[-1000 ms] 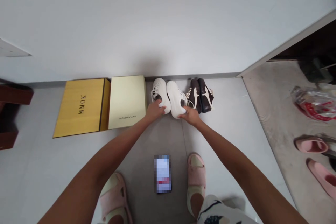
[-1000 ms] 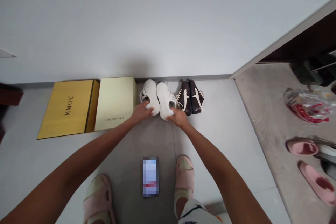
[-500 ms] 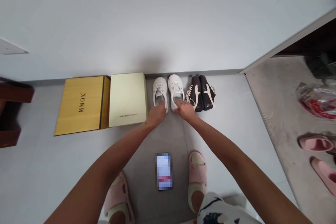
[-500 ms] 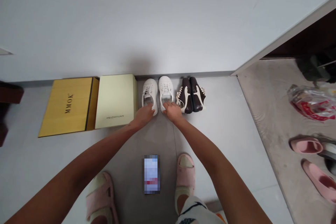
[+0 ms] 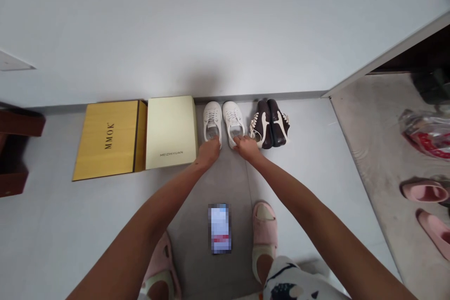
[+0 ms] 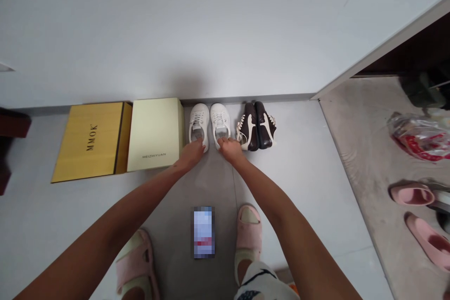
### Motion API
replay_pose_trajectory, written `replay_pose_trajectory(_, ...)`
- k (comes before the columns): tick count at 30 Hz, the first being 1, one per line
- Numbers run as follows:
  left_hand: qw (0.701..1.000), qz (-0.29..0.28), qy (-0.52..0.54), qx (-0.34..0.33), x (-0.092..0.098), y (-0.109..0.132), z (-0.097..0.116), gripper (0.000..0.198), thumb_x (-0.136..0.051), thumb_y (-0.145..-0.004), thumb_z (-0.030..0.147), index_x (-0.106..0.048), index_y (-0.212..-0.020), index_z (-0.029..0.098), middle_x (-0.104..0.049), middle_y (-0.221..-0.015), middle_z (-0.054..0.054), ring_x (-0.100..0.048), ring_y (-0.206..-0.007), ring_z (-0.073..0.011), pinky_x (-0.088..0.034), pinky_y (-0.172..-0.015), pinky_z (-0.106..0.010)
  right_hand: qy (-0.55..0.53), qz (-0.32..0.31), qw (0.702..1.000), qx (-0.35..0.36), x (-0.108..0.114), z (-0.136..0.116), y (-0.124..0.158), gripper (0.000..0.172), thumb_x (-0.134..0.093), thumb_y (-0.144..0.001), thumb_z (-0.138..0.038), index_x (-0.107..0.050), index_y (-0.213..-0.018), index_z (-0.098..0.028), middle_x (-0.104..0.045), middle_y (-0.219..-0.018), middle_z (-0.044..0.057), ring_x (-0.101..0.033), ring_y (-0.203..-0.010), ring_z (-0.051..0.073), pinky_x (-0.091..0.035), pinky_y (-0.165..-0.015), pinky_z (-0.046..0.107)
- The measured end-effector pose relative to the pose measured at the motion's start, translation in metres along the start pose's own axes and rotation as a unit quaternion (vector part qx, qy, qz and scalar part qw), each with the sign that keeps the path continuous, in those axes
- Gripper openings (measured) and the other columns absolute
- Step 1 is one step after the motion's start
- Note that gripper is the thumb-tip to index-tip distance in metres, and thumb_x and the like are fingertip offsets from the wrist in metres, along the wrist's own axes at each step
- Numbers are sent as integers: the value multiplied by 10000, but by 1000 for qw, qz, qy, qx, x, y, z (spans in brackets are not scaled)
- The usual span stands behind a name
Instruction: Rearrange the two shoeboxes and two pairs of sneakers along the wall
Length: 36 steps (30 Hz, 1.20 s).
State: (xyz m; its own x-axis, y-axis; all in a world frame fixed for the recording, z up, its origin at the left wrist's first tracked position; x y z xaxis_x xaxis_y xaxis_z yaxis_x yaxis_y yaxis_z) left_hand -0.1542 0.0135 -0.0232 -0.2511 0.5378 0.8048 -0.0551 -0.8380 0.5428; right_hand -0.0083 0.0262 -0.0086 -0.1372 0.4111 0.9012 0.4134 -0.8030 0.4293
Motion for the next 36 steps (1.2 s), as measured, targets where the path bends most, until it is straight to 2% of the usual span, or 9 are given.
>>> replay_pose_trajectory(7, 1000, -5, -12, 16, -2, -1, -2, 405, -371, -1047, 282, -535, -1381, 121, -722, -1215, -228, -694, -1175, -327, -489, -941, -375, -12, 3, 1000, -7, -3, -2, -2, 246, -541, -1029, -319, -633, -1223, -199, -691, -1272, 140, -663, -1087, 258, -503, -839, 311)
replay_pose_trajectory(12, 1000, 7, -10, 12, 4, 11, 0, 421, -336, -1057, 309, -487, -1415, 148, -716, -1245, -198, -702, -1141, -318, -499, -924, -384, -49, 70, 996, -3, 2, 7, 13, 347, -471, -1057, -421, -644, -1236, -181, -655, -1311, 154, -656, -1092, 267, -501, -864, 327)
replay_pose_trajectory(16, 999, 33, -30, -7, 16, 29, 15, 433, -347, -1059, 319, -433, -1458, 175, -614, -1432, -193, -687, -1166, -319, -514, -926, -405, -94, 142, 985, -35, 6, 40, 36, 380, -436, -1065, -437, -659, -1234, -180, -656, -1281, 145, -653, -1073, 257, -491, -891, 324)
replay_pose_trajectory(20, 998, 34, -13, -60, 15, 43, 46, 423, -396, -1047, 308, -447, -1452, 198, -617, -1416, -173, -671, -1194, -311, -524, -949, -419, -151, 181, 969, -70, 1, 88, 56, 339, -452, -1048, -382, -675, -1196, -174, -649, -1280, 138, -656, -1052, 246, -500, -885, 323)
replay_pose_trajectory(24, 988, 24, 72, -134, -5, 37, 93, 426, -474, -1009, 243, -484, -1433, 209, -611, -1420, -146, -629, -1263, -279, -492, -1043, -405, -205, 221, 942, -146, -12, 149, 72, 313, -525, -984, -321, -656, -1222, -166, -650, -1277, 156, -630, -1133, 276, -495, -985, 375)
replay_pose_trajectory(26, 978, 15, 137, -155, -20, 25, 120, 491, -533, -978, 230, -465, -1464, 198, -580, -1454, -152, -609, -1282, -255, -475, -1075, -380, -225, 242, 915, -231, -23, 183, 79, 407, -598, -923, -313, -618, -1289, -138, -638, -1302, 189, -598, -1220, 315, -471, -1054, 433)
replay_pose_trajectory(28, 971, 22, 205, -122, -38, 8, 138, 599, -588, -951, 247, -408, -1516, 170, -532, -1495, -182, -610, -1268, -248, -478, -1075, -371, -262, 231, 887, -303, -40, 209, 82, 559, -690, -840, -328, -577, -1344, -116, -632, -1315, 206, -601, -1238, 336, -473, -1063, 464)
replay_pose_trajectory(31, 956, 37, 288, -49, -66, -15, 152, 675, -633, -929, 259, -371, -1537, 129, -518, -1497, -216, -648, -1188, -246, -502, -1038, -363, -367, 169, 866, -295, -67, 224, 73, 603, -771, -737, -320, -594, -1287, -145, -692, -1215, 142, -669, -1121, 298, -531, -971, 407)
replay_pose_trajectory(36, 941, 36, 334, -52, -89, -35, 162, 565, -667, -924, 244, -479, -1445, 137, -664, -1338, -153, -706, -995, -201, -524, -950, -318, -402, 150, 857, -286, -81, 231, 66, 364, -778, -691, -299, -619, -994, -177, -724, -996, 62, -691, -910, 231, -549, -810, 319)
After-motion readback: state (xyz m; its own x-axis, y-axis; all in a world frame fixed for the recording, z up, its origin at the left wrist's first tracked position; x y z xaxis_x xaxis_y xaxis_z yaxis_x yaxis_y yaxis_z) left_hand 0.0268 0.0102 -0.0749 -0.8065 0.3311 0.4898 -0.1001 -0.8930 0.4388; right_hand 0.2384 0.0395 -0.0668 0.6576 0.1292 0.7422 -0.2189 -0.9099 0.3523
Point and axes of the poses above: each hand's wrist, its own y-axis away from the middle knuckle, its own x-axis out of the back of the hand, z = x × y, the point moved 7 cm from there along -y, towards the middle knuckle
